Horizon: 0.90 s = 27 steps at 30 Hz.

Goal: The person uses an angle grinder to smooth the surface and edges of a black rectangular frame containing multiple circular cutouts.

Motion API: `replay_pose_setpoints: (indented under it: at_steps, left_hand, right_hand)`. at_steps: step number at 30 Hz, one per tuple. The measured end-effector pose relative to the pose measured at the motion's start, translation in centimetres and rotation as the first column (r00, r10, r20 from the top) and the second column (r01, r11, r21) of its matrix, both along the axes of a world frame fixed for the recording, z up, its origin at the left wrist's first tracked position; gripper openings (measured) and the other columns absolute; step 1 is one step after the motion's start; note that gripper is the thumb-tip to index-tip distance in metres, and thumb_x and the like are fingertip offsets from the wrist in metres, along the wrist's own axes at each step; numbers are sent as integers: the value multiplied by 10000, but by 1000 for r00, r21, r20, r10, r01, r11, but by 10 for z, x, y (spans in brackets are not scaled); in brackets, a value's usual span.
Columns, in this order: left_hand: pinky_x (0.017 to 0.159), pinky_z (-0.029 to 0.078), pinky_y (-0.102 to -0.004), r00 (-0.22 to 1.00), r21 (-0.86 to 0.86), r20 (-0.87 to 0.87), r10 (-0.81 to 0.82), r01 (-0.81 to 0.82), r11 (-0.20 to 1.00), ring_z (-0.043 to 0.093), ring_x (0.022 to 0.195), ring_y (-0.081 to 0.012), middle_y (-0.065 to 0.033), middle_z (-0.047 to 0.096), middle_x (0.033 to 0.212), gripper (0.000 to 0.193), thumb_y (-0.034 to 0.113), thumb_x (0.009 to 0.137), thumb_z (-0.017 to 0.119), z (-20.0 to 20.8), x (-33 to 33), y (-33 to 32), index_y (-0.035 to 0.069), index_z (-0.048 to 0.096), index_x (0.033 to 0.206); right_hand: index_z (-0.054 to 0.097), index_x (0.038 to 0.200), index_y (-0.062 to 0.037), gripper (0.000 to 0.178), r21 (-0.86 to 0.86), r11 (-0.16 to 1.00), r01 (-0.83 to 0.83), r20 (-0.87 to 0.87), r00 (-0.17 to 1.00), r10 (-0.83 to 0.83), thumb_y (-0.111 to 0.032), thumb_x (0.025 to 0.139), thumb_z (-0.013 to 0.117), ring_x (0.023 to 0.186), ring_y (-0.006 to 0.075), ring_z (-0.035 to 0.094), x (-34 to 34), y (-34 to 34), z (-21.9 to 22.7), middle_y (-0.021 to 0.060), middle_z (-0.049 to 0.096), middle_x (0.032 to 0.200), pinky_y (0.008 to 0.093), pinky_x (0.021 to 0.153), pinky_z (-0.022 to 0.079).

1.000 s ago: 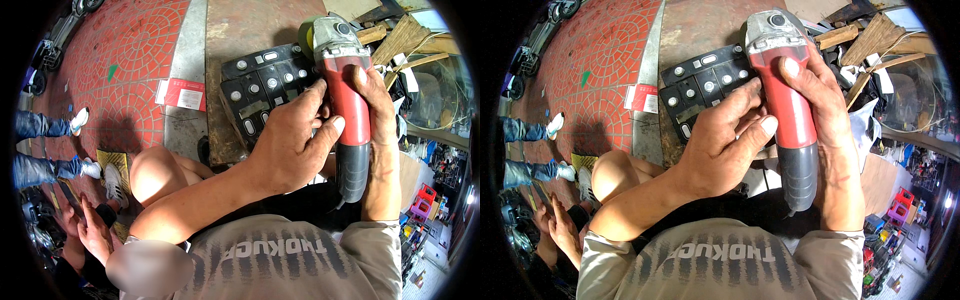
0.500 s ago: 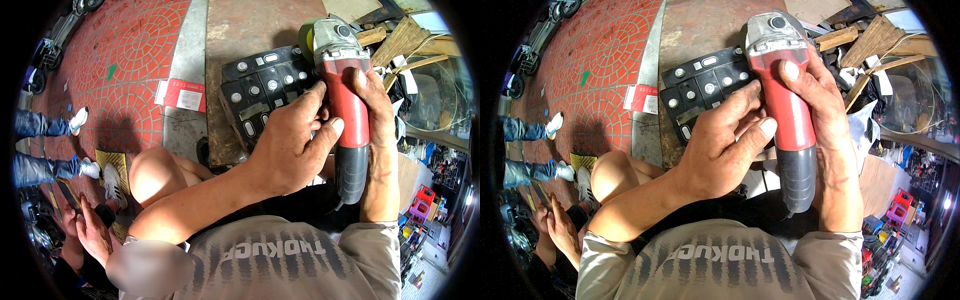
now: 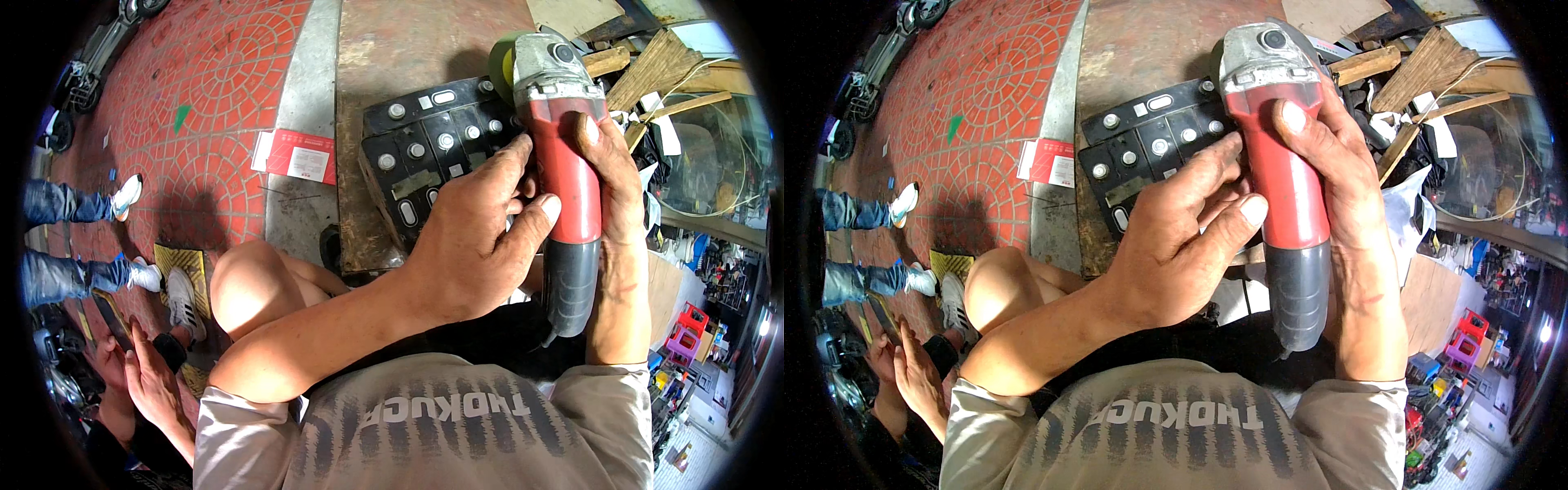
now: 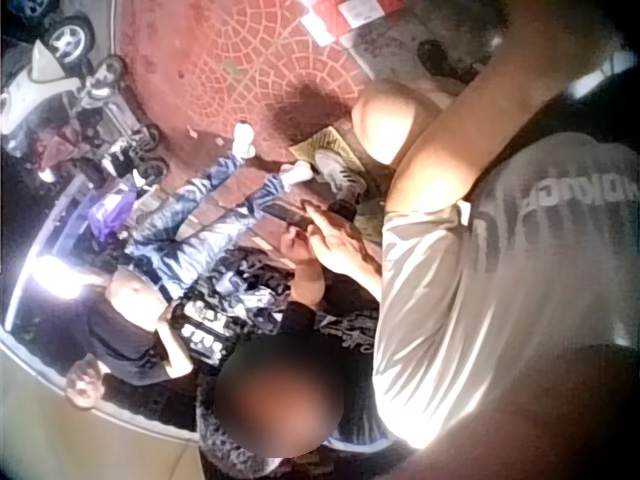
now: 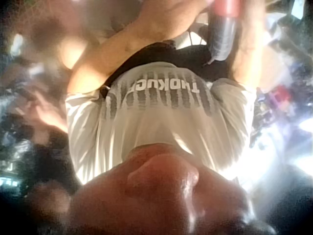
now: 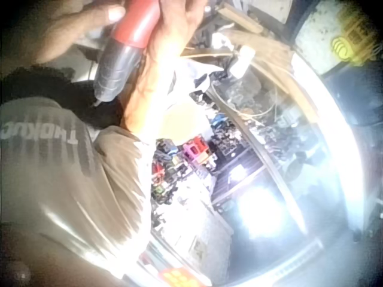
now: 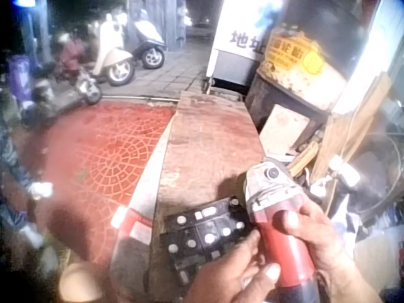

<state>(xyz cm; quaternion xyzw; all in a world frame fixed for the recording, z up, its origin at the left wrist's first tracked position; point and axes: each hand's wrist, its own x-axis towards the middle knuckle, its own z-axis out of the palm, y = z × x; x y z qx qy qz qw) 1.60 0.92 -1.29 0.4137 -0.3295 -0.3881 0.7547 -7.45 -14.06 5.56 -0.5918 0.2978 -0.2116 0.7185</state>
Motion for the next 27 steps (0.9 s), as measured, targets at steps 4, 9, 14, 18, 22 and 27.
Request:
replay_pose_setpoints:
  at_steps: [4, 9, 14, 18, 22, 27]
  left_hand:
    - [823, 611, -346, 1000, -1, -8, 15, -15, 1000, 710, 913, -162, -166, 699, 1045, 557, 85, 1107, 699, 2, -1, 2, -177, 485, 1550]
    - [827, 614, -343, 999, 27, -30, -27, 28, 999, 722, 941, -160, -169, 701, 1053, 557, 84, 1112, 693, 9, 5, 6, -179, 480, 1554]
    - [820, 615, -346, 1000, -2, 13, 25, -25, 1000, 728, 931, -165, -172, 701, 1048, 558, 83, 1112, 690, 3, 1, 3, -179, 476, 1556]
    - [815, 615, -347, 1000, 25, 9, -1, 1, 1000, 731, 923, -169, -175, 701, 1044, 558, 83, 1114, 686, 5, 4, 6, -186, 472, 1553]
    - [817, 617, -344, 998, 49, -42, -38, 40, 998, 732, 925, -168, -180, 703, 1047, 562, 84, 1115, 684, 10, 5, 6, -195, 467, 1552]
    - [816, 615, -336, 1000, 16, -12, 3, -2, 1000, 726, 924, -162, -181, 705, 1050, 569, 83, 1115, 688, 5, 2, 4, -196, 461, 1556]
  right_hand:
    - [561, 1623, -24, 719, 2, 1000, -14, 3, 1000, 14, -325, 1023, 817, 1200, 198, 727, -1, 0, -1, 133, 738, 1381, 324, 1062, 590]
    - [562, 1621, -16, 722, 5, 1000, -23, -18, 1000, 23, -330, 1023, 818, 1218, 201, 721, -1, -1, 0, 134, 737, 1386, 329, 1083, 579]
    - [563, 1619, -16, 729, -15, 999, -37, 15, 999, 38, -337, 1019, 823, 1231, 210, 717, 3, 1, -1, 136, 736, 1388, 340, 1103, 568]
    - [547, 1637, -15, 759, 2, 1000, -21, 20, 1000, 21, -344, 1014, 830, 1234, 216, 717, 1, 0, -3, 141, 734, 1394, 341, 1103, 568]
    - [540, 1644, -13, 779, 1, 1000, -28, -1, 1000, 28, -352, 1008, 836, 1235, 219, 717, -2, -3, -2, 145, 731, 1402, 341, 1102, 568]
    - [535, 1645, -7, 784, -40, 999, -34, -5, 999, 34, -353, 1007, 831, 1253, 226, 710, 2, 0, 0, 149, 725, 1418, 347, 1117, 556]
